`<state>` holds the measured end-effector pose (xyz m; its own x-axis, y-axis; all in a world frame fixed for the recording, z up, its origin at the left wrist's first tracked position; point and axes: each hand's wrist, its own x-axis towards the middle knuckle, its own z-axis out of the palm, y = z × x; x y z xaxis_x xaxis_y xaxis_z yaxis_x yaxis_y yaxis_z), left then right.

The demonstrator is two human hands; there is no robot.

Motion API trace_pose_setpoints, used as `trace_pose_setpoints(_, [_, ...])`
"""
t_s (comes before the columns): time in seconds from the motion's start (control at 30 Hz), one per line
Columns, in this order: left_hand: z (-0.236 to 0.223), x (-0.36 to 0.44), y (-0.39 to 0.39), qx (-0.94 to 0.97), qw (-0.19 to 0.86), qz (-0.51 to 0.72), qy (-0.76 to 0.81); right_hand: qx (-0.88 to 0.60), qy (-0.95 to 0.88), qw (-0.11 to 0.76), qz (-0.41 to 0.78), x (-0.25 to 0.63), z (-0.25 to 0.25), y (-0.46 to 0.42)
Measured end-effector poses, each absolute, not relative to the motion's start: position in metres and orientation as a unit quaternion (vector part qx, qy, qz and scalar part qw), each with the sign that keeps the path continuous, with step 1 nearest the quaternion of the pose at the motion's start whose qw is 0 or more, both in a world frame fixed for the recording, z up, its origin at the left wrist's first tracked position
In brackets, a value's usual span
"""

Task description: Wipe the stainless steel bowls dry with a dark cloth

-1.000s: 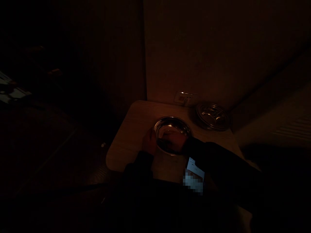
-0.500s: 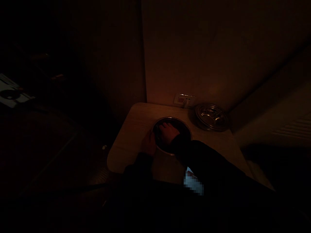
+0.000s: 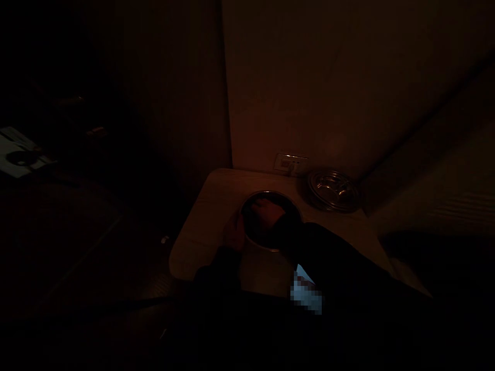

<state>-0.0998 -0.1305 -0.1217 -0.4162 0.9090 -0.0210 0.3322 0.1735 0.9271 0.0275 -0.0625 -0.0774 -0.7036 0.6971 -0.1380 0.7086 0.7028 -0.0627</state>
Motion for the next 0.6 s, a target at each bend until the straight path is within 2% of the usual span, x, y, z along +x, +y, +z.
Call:
trace_pose_setpoints(0.2, [-0.116, -0.095, -0.132, 0.44, 0.303, 0.465, 0.706, 0.434, 0.891, 0.132, -0.017, 0.049, -0.064, -0.051])
trace_pose_setpoints(0.37, [-0.116, -0.09, -0.132, 0.432, 0.304, 0.47, 0.707, 0.409, 0.887, 0.206, -0.063, 0.07, -0.055, -0.064])
trace_pose_setpoints(0.47, [-0.118, -0.089, -0.131, 0.43, 0.308, 0.471, 0.706, 0.356, 0.903, 0.21, -0.112, 0.072, -0.053, -0.073])
trace_pose_setpoints(0.6, [-0.124, -0.09, -0.128, 0.426, 0.312, 0.476, 0.703, 0.341, 0.917, 0.161, -0.134, 0.051, -0.062, -0.083])
